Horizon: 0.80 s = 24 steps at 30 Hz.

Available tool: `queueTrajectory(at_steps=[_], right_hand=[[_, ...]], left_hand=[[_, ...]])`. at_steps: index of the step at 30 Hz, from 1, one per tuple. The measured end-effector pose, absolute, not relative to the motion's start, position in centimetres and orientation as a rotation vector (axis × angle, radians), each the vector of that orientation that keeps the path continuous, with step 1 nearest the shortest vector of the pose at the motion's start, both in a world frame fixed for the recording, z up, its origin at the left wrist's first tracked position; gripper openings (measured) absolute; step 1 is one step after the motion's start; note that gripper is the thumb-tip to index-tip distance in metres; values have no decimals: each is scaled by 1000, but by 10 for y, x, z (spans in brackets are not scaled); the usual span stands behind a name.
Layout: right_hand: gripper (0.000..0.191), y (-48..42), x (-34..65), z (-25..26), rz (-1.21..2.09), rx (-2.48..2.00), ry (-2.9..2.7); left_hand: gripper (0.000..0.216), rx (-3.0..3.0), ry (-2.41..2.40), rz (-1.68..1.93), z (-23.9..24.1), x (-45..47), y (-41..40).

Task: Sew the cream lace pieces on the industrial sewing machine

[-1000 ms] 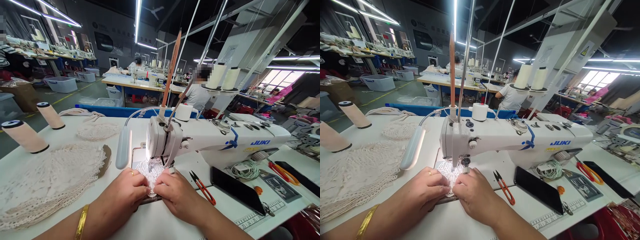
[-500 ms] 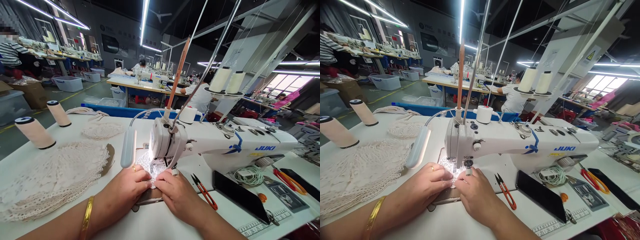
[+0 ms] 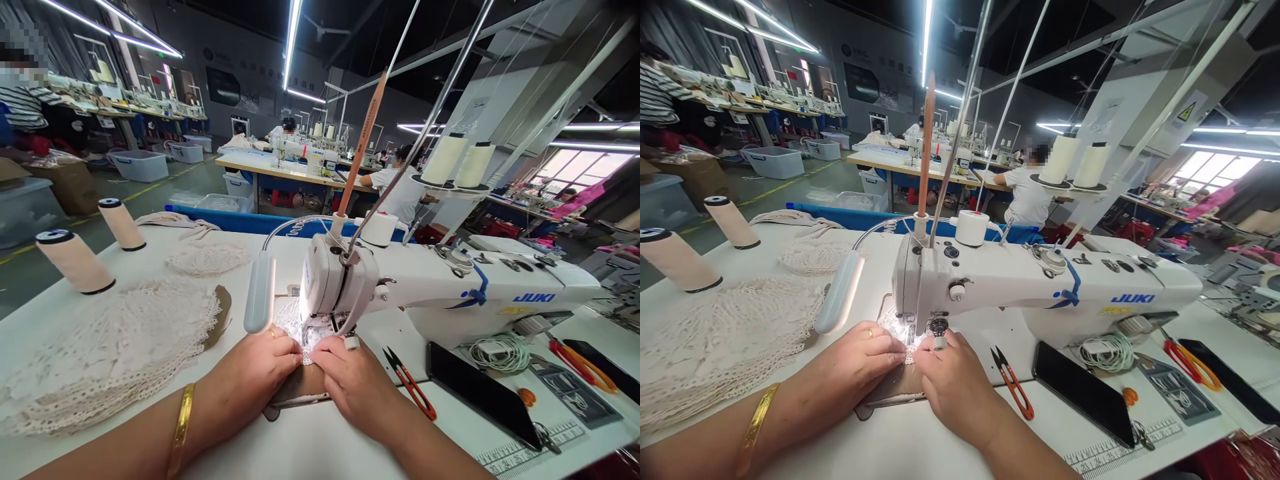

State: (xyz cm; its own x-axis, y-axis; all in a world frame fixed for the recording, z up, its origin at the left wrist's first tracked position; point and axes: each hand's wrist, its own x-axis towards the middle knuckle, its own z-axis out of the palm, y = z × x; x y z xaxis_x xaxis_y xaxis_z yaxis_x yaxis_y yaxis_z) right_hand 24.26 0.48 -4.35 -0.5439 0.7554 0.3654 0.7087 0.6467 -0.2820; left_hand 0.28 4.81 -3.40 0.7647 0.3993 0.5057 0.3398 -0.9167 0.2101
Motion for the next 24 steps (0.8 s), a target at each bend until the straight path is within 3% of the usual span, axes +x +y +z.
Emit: queueTrajectory(at_steps=[7,13,24], right_hand=[[42,9,242,-47,93,-1213,-2384],[47,14,242,-49,104,-1257,-2339],[43,12,241,-48,63,-1217,-2311]], left_hand=[[31,2896,710,709,-39,0,59],[29,2917,720,797,-40,2,65],[23,2864,818,751,-38,-1,65]])
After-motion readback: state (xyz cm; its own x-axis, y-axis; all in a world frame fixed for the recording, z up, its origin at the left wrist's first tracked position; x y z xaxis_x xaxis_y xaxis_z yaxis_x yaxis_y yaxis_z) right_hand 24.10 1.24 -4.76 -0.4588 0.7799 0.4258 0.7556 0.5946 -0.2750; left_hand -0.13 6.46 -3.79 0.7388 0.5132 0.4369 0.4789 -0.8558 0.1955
